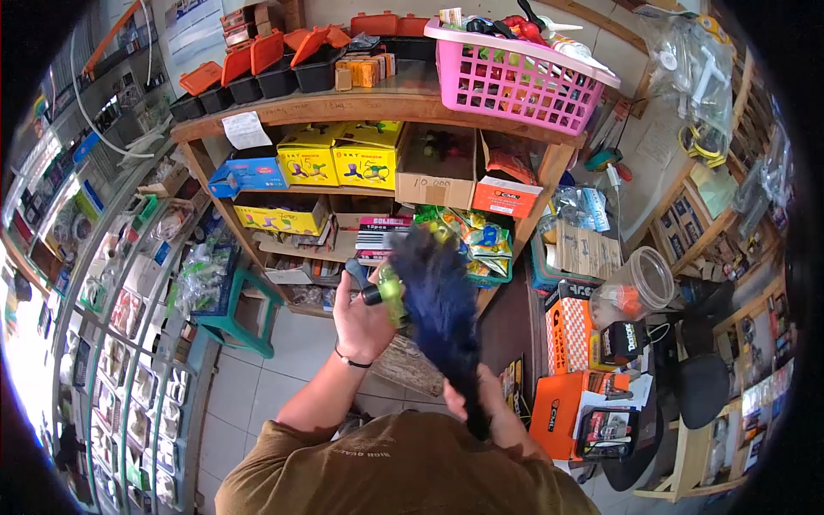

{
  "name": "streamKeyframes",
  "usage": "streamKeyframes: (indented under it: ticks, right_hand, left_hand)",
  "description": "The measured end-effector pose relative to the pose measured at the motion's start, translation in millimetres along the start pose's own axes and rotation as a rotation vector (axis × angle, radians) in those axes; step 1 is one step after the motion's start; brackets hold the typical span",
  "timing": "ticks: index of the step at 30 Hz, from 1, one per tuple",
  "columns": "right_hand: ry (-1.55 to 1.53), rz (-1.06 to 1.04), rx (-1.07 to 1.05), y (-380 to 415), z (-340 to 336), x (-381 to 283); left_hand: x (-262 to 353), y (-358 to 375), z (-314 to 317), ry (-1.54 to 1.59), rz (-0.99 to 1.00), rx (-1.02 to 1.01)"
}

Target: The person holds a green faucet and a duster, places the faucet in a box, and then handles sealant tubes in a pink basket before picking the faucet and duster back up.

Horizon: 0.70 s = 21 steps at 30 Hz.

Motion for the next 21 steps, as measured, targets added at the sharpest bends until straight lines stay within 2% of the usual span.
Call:
streamKeyframes:
  ticks: [2, 3, 4, 6, 7, 8, 10, 12, 14, 15, 16, 18, 19, 20, 21]
  right_hand:
    - [0.711, 0.223, 0.885, -14, 47, -15]
    - [0.728, 0.133, 0.895, -27, 64, -14]
    - [0.724, 0.134, 0.890, -19, 57, -16]
    - [0.106, 0.012, 0.557, -1, 21, -11]
    - [0.068, 0.060, 0.138, -33, 24, -14]
    - [0.069, 0.065, 0.133, -30, 30, -8]
    - [0.689, 0.210, 0.972, -11, 30, -3]
    - [0.709, 0.240, 0.973, -10, 28, 3]
    - [0.586, 0.297, 0.973, -3, 33, -22]
    - [0.360, 0.097, 0.739, 0, 40, -44]
    - [0.363, 0.095, 0.736, 4, 28, -36]
    - [0.441, 0.267, 0.722, 21, -4, -5]
    - [0.993, 0.395, 1.025, -7, 27, -10]
    - [1.194, -0.035, 0.870, -20, 31, -7]
    - [0.966, 0.114, 0.929, -15, 28, -7]
  left_hand:
    - [5, -5, 6, -0.403, 0.288, 0.103]
    - [-2, -6, 7, -0.544, 0.120, 0.133]
    - [4, -8, -2, -0.526, 0.116, 0.149]
    - [-3, -2, 21, -0.228, 0.097, 0.227]
    - [-4, -1, 22, -0.378, 0.151, 0.356]
    - [-3, -1, 22, -0.380, 0.157, 0.353]
    - [3, 1, 22, -0.520, 0.250, 0.307]
    - [9, 0, -13, -0.593, 0.205, 0.304]
    - [1, 0, 20, -0.344, 0.101, 0.294]
    - [3, 0, 12, -0.316, 0.143, 0.350]
    - [2, 0, 17, -0.438, 0.133, 0.307]
    - [6, 0, -3, -0.152, 0.042, 0.159]
    - [6, -5, -11, -0.461, 0.091, 0.261]
    - [7, -10, -17, -0.772, 0.137, 0.358]
    - [13, -12, -32, -0.668, 0.085, 0.269]
Point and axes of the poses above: each hand's wrist, its own y-axis away from the middle knuckle, its own z-axis out of the palm, x = y × z, the point moved 6 cm from there along -y, towards the middle knuckle, and after that the axes turned 3 degrees about y, right-handed, at the moved point
